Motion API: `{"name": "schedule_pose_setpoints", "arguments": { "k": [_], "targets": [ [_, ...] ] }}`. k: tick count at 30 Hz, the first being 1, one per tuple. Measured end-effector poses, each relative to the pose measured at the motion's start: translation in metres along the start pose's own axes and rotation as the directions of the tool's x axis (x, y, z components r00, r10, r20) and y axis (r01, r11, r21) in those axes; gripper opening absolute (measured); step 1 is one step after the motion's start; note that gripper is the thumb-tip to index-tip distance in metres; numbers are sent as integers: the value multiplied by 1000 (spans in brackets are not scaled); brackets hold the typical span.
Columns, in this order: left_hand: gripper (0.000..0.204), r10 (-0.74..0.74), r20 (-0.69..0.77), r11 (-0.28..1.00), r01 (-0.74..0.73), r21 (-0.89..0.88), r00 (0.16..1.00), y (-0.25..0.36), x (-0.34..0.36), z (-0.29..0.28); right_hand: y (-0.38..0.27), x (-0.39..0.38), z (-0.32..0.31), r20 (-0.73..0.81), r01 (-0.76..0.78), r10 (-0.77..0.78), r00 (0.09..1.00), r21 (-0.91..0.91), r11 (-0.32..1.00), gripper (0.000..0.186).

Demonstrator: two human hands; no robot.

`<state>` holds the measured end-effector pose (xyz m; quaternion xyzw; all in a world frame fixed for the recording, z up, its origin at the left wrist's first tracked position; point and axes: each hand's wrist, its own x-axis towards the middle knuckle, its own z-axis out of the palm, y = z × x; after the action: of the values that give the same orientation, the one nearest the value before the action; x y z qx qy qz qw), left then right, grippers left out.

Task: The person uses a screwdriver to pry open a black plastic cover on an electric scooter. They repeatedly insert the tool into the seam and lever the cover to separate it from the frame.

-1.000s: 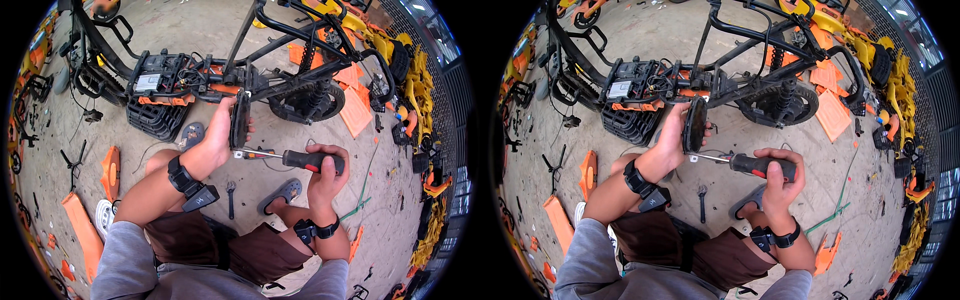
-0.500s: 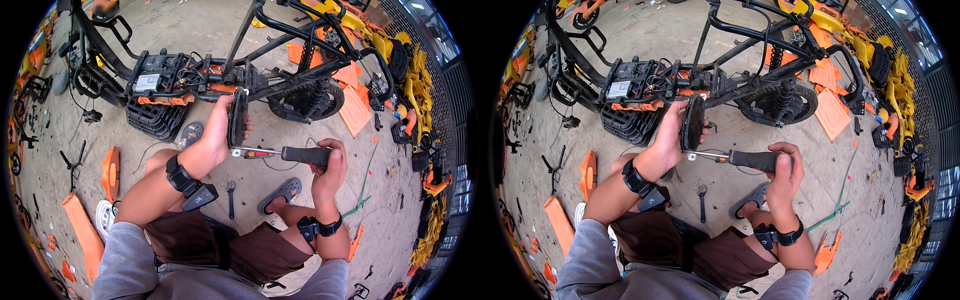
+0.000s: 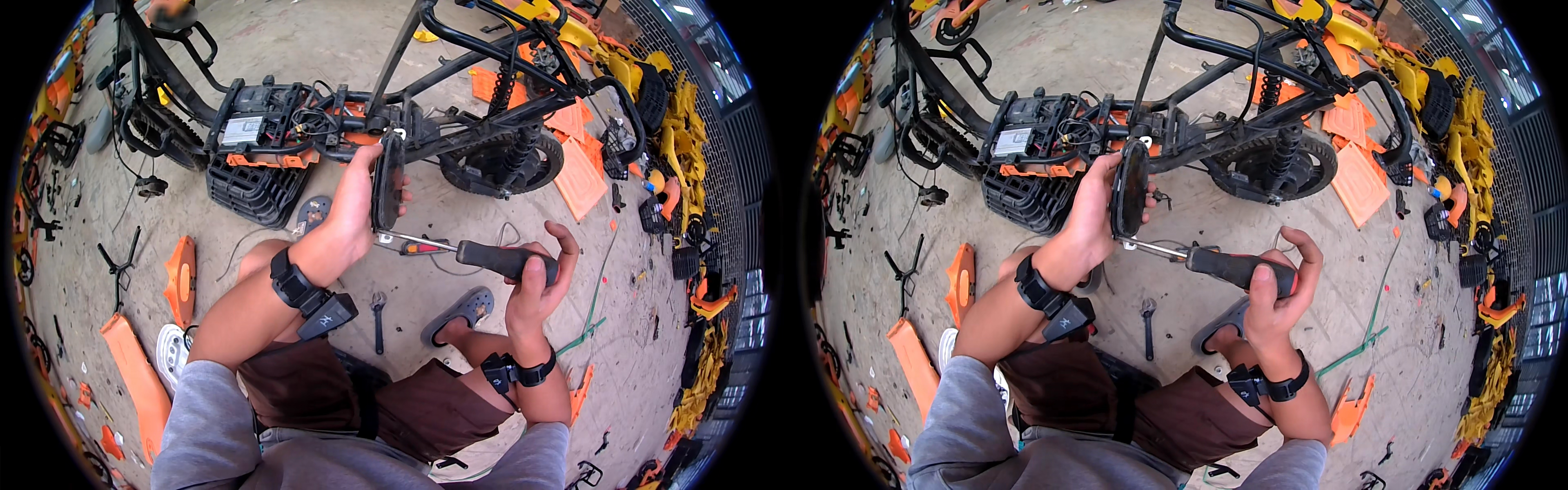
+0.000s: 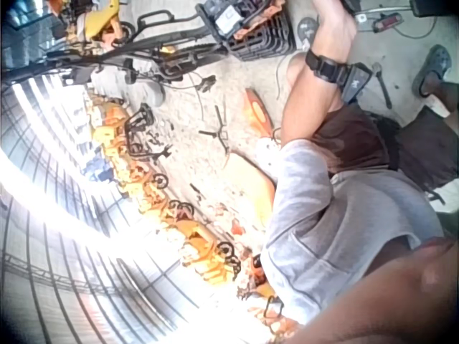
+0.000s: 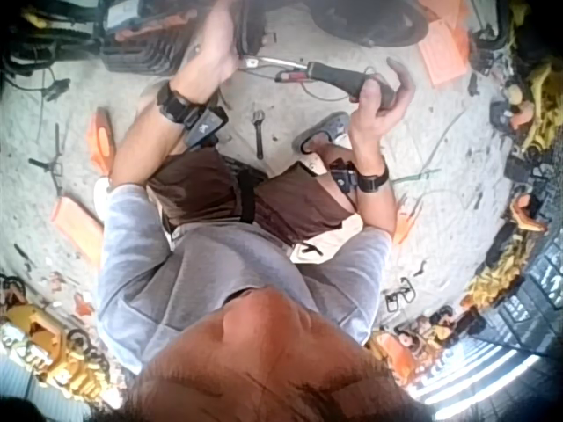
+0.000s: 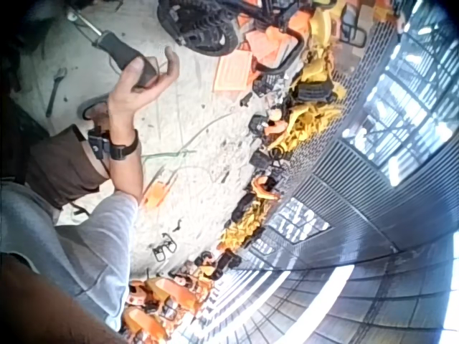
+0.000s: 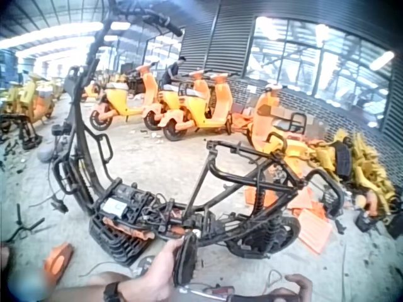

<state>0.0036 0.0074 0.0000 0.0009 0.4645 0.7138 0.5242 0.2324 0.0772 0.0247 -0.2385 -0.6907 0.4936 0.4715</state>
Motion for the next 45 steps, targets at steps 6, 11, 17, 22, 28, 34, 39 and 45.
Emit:
{"name": "schedule_pose_setpoints", "arguments": {
  "k": [6,11,17,22,28,34,39,45],
  "targets": [
    [45,0,20,1000,0,-12,1000,3,-3,1,-2,0,-2,10,-5,6,1000,-40,999,55],
    [45,-87,51,996,86,27,995,3,-1,-2,5,2,-6,100,215,-206,973,-94,972,59],
    [45,-151,74,987,146,68,986,-6,4,-7,8,8,-7,60,181,-177,982,-72,981,51],
    [46,-147,65,988,144,57,987,-4,4,-5,13,4,-13,-74,-5,-10,997,-196,981,46],
    [44,-124,63,989,118,86,990,-3,-3,2,8,10,-4,-2,191,-193,981,-149,970,58],
    [44,-116,35,990,113,88,993,-1,-3,-1,6,6,-10,-65,-62,51,997,-181,981,50],
    [44,-115,51,990,110,91,992,-3,-1,-1,4,7,-2,-17,168,-174,985,-194,967,65],
    [44,-124,37,988,120,94,992,-2,-2,-1,0,8,-1,-17,69,-73,997,-185,980,71]
  ]
}}
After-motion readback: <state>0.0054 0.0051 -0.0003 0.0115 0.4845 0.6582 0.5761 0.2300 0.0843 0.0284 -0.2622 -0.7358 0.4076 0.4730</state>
